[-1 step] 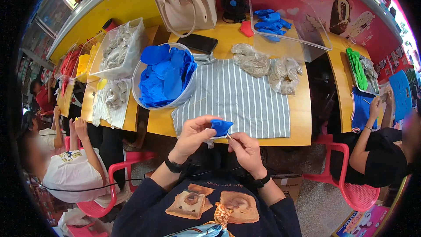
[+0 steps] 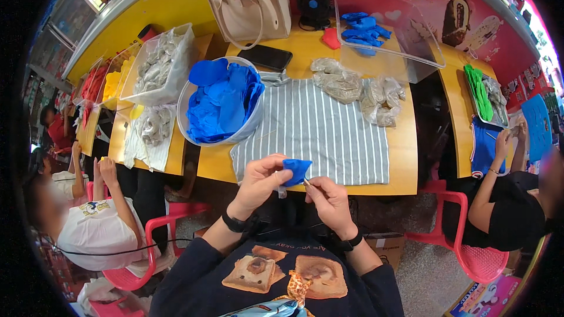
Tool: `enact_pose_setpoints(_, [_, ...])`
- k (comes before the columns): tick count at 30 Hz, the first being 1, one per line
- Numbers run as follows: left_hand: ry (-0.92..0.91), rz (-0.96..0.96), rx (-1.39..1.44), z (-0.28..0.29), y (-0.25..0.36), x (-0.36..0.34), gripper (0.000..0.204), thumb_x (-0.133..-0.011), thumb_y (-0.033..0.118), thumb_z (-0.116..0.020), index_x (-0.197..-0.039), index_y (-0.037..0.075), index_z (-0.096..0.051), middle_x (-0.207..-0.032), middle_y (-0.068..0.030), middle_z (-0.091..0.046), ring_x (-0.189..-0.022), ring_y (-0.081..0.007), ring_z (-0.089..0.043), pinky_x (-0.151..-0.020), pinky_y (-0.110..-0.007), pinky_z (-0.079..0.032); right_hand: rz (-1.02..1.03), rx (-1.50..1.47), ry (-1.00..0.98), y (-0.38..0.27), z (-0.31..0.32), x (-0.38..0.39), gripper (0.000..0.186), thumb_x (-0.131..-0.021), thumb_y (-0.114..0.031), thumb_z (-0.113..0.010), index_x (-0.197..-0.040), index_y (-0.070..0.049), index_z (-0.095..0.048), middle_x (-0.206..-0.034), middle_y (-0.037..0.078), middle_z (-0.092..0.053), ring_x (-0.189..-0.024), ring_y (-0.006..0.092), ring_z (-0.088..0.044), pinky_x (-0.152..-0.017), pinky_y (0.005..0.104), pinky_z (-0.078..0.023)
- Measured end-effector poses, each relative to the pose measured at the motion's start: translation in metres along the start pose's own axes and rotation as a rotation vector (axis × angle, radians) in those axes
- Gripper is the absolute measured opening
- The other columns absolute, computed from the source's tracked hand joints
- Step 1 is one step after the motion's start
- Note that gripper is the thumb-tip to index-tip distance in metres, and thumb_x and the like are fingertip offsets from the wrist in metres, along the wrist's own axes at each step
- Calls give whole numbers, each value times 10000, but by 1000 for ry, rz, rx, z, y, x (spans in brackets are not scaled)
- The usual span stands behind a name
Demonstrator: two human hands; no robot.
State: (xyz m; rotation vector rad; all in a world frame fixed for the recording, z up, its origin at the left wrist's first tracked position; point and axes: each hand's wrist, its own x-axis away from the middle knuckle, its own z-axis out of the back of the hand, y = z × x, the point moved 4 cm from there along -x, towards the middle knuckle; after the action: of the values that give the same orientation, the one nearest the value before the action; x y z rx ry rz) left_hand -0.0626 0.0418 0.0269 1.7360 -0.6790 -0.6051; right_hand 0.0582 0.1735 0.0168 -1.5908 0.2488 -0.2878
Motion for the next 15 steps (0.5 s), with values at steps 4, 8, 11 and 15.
enact_pose_setpoints(4, [118, 12, -29, -5, 1, 0, 119, -894, 43, -612, -826, -55, -613, -768, -24, -539, -691, -84, -491, -605, -241, -391, 17, 59, 40, -1, -4, 3, 81, -910, -4, -558, -943, 3, -631, -691, 17, -621, -560, 38, -505, -509, 191, -392])
enact_pose_setpoints(8, [3, -138, -328, -12, 5, 2, 205, -874, 43, -631, -716, -45, -534, -679, -46, -493, -616, -107, -452, -550, -268, -356, 158, 167, 127, -2, -4, 8, 80, -895, 28, -556, -915, 13, -633, -687, 25, -610, -567, 67, -536, -521, 204, -414])
enact_pose_setpoints(11, [12, -128, -300, -16, 5, 3, 236, -864, 43, -640, -684, -38, -512, -652, -61, -470, -591, -125, -443, -540, -272, -351, 198, 184, 141, -4, -6, 7, 82, -867, 65, -562, -895, 30, -630, -665, 41, -590, -575, 92, -563, -536, 224, -435])
enact_pose_setpoints(15, [31, -49, -158, -14, -1, 1, 286, -890, 31, -617, -646, -24, -477, -647, -16, -429, -602, -78, -395, -525, -255, -315, 196, 179, 155, -3, -8, 4, 84, -856, 74, -568, -895, 28, -627, -636, 43, -575, -560, 97, -559, -533, 229, -433])
